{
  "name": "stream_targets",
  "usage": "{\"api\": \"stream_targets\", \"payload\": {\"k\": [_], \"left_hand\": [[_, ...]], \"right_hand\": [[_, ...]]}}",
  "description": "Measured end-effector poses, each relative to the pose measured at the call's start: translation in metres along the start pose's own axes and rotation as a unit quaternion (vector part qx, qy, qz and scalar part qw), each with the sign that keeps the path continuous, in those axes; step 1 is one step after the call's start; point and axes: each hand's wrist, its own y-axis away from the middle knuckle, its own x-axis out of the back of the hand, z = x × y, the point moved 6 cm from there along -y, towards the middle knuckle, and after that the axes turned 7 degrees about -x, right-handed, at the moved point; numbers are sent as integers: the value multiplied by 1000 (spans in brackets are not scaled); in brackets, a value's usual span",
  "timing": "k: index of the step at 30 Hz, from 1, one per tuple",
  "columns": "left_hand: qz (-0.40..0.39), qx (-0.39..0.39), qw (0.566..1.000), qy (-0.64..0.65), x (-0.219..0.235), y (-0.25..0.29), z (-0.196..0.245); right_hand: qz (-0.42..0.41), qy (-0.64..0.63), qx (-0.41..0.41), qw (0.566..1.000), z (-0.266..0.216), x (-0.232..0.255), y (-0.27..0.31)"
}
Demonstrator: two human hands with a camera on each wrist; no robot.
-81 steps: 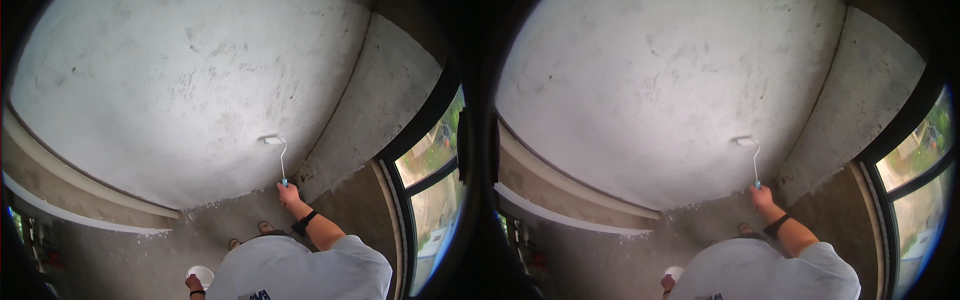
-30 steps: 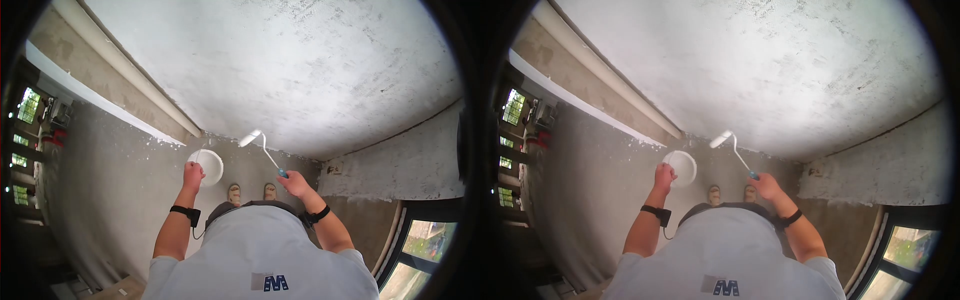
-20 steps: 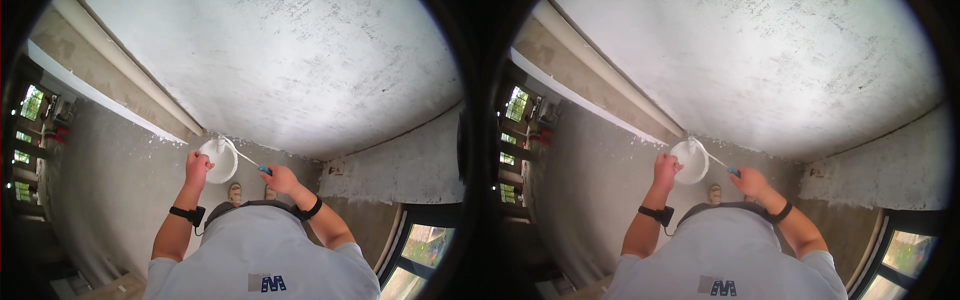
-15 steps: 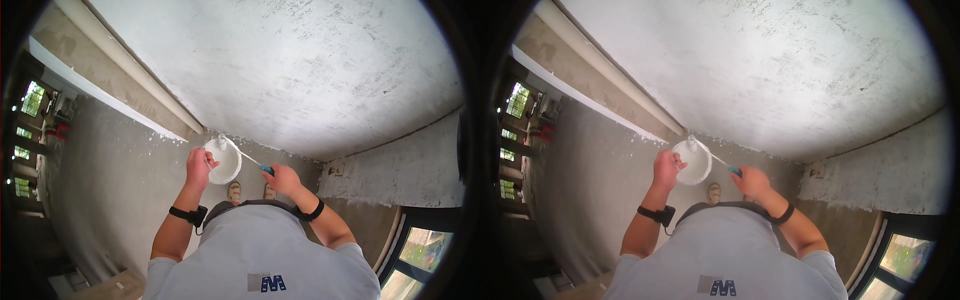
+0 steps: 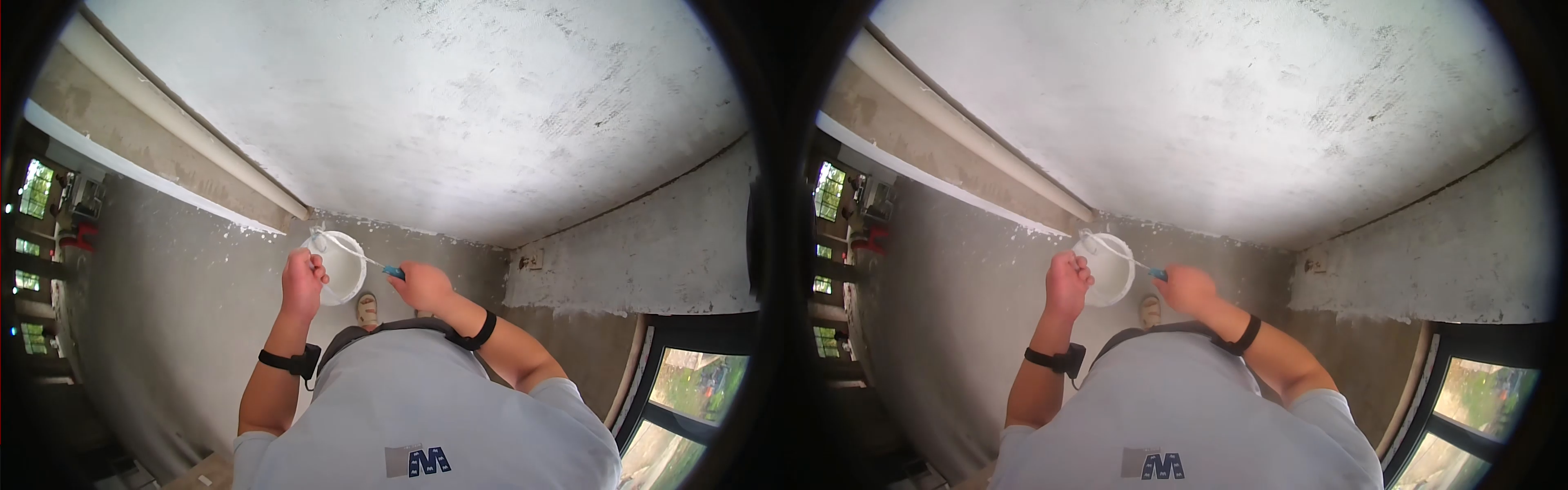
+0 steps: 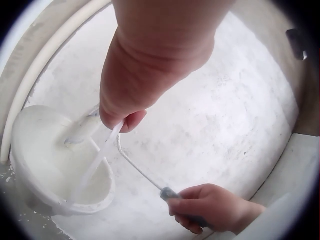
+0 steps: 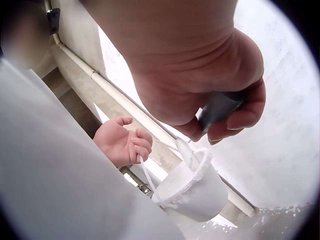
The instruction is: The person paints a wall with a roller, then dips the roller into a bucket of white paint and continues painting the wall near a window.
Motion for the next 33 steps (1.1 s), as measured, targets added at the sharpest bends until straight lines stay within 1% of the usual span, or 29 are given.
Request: {"api": "stream_targets", "payload": {"k": [3, 4, 5, 6, 7, 9, 13, 15, 17, 21, 23, 27, 29, 31, 33], "left_hand": [[27, -16, 999, 2, 8, 1, 5], [30, -18, 999, 2, 6, 2, 8], [62, -25, 998, 1, 7, 4, 10], [93, -32, 995, 0, 7, 7, 12], [96, -33, 995, 1, 6, 8, 12], [87, -37, 996, -4, 5, 11, 12], [92, -37, 995, 1, 3, 12, 11], [71, -29, 997, 25, 0, 11, 11], [61, -25, 997, 33, -5, 16, 12], [32, -15, 998, 55, -14, 21, 15], [37, -18, 997, 66, -18, 23, 21], [69, -27, 994, 81, -17, 25, 29], [76, -27, 993, 83, -17, 24, 30], [81, -26, 993, 84, -17, 23, 29], [69, -47, 992, 91, -18, 20, 28]], "right_hand": [[13, -3, 8, 1000, -1, 3, 2], [4, 12, -11, 1000, 1, 6, 5], [-4, 27, -30, 999, 3, 10, 8], [-5, 28, -27, 999, 4, 14, 10], [-7, 35, -36, 999, 9, 19, 12], [-12, 45, -41, 998, 11, 24, 15], [6, 69, -38, 997, 10, 26, 20], [10, 73, -38, 997, 9, 23, 18], [25, 65, -7, 998, 4, 18, 14], [-1, 67, -10, 998, -13, 11, 8], [-5, 77, 11, 997, -17, 6, 5], [-1, 64, 1, 998, -18, 15, 8], [14, 45, -18, 999, -7, 23, 10], [24, 54, -24, 998, 1, 31, 13], [33, 62, -31, 997, 7, 38, 16]]}}
